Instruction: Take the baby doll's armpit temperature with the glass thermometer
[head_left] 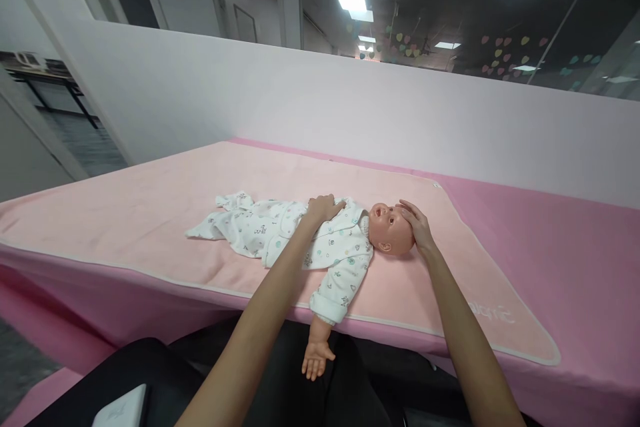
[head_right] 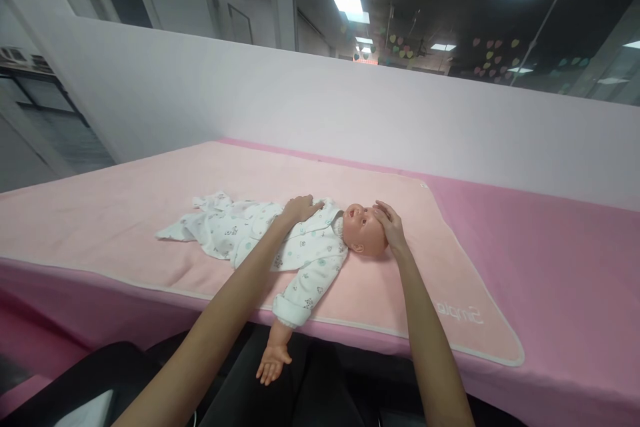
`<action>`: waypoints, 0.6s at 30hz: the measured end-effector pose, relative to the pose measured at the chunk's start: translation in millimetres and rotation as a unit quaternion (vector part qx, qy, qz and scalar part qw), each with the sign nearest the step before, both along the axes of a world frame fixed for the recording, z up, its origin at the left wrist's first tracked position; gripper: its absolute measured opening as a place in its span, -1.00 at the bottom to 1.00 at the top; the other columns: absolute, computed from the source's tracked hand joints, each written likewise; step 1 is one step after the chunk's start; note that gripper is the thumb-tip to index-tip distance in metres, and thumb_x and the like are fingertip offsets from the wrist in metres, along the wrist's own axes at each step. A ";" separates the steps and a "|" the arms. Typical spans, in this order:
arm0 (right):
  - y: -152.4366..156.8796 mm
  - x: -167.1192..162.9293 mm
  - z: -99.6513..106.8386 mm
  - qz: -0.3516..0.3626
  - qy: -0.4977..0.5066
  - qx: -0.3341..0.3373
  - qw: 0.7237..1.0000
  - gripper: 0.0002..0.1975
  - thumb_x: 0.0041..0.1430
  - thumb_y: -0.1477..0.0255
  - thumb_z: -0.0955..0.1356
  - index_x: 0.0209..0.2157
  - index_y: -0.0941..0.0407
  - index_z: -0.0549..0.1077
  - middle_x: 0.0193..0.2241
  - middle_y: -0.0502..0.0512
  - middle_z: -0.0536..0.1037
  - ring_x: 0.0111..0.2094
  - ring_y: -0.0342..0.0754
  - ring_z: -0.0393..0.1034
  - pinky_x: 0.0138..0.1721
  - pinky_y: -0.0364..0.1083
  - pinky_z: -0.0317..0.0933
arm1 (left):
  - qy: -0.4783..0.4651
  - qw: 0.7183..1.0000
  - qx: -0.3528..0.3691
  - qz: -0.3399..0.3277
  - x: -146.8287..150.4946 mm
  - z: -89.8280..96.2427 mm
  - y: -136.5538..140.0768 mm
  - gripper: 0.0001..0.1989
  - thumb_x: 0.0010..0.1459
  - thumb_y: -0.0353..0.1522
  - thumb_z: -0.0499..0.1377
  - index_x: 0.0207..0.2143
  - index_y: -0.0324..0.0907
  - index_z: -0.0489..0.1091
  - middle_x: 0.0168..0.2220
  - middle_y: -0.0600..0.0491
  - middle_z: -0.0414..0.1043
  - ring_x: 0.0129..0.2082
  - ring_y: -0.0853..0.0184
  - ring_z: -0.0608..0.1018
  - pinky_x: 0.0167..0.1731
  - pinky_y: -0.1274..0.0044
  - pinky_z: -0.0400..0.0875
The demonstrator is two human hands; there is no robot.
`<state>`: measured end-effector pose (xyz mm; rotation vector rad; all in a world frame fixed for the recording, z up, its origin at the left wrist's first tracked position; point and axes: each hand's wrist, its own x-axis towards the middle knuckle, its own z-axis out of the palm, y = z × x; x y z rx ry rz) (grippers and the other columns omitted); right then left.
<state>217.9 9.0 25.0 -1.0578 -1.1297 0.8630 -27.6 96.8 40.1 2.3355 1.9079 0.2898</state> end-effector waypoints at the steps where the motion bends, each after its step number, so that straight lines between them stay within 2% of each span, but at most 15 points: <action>1: 0.4 0.5 -0.6 -0.003 0.010 -0.006 1.000 -0.58 -0.15 0.25 0.41 -0.16 0.02 0.45 -0.12 0.03 0.47 -0.06 -0.01 0.30 -0.03 -0.06 0.15 | 0.000 1.000 0.001 -0.001 -0.1 -0.3 0.3 -0.43 0.08 0.00 -0.19 -0.17 -0.25 0.29 -0.14 -0.21 0.41 -0.09 0.08 0.41 -0.11 0.32 0.20; 4: 1.3 1.8 -1.6 -0.001 0.011 -0.026 1.000 -0.55 -0.16 0.24 0.41 -0.14 0.00 0.43 -0.12 0.03 0.47 -0.07 -0.01 0.31 -0.04 -0.06 0.16 | -0.002 1.000 0.001 -0.002 -0.1 -0.8 0.8 -0.43 0.08 -0.01 -0.19 -0.17 -0.26 0.29 -0.14 -0.21 0.41 -0.10 0.08 0.42 -0.12 0.32 0.20; 7: 0.8 1.8 -0.6 0.023 -0.017 -0.024 0.999 -0.63 -0.14 0.20 0.39 -0.27 0.08 0.49 -0.21 0.07 0.52 -0.13 0.02 0.34 -0.09 -0.04 0.19 | 0.000 1.000 0.001 -0.001 0.1 -0.4 0.3 -0.43 0.08 -0.01 -0.19 -0.17 -0.26 0.29 -0.14 -0.21 0.41 -0.10 0.08 0.42 -0.12 0.32 0.20; 10: 0.2 1.4 0.1 0.034 -0.035 -0.011 0.999 -0.64 -0.14 0.16 0.38 -0.36 0.13 0.50 -0.24 0.10 0.53 -0.15 0.03 0.35 -0.09 -0.03 0.20 | 0.000 1.000 0.000 -0.002 0.2 0.6 -0.5 -0.43 0.08 0.00 -0.19 -0.17 -0.25 0.29 -0.15 -0.20 0.41 -0.10 0.09 0.42 -0.11 0.33 0.20; 13: 1.4 2.3 -1.7 0.021 -0.033 -0.025 0.999 -0.54 -0.16 0.15 0.39 -0.22 0.13 0.46 -0.13 0.13 0.48 -0.09 0.05 0.32 -0.04 0.00 0.19 | -0.005 1.000 -0.001 -0.002 0.1 1.5 -1.1 -0.43 0.08 -0.01 -0.18 -0.17 -0.26 0.30 -0.14 -0.21 0.41 -0.11 0.08 0.43 -0.11 0.32 0.20; 16: 3.4 4.1 -4.5 -0.013 -0.012 -0.036 0.999 -0.39 -0.19 0.18 0.41 -0.03 0.07 0.34 0.04 0.10 0.34 0.05 0.03 0.22 0.05 -0.03 0.13 | -0.007 1.000 0.001 -0.003 0.2 1.5 -1.3 -0.44 0.08 -0.02 -0.17 -0.18 -0.28 0.31 -0.15 -0.23 0.41 -0.11 0.07 0.42 -0.12 0.31 0.20; 18: 3.6 4.8 -5.3 -0.008 -0.010 -0.045 0.999 -0.38 -0.19 0.18 0.41 -0.03 0.06 0.34 0.04 0.09 0.34 0.05 0.03 0.21 0.05 -0.02 0.13 | -0.008 1.000 0.004 -0.005 0.2 1.1 -1.2 -0.44 0.08 -0.02 -0.17 -0.19 -0.29 0.31 -0.16 -0.23 0.42 -0.12 0.07 0.43 -0.13 0.31 0.20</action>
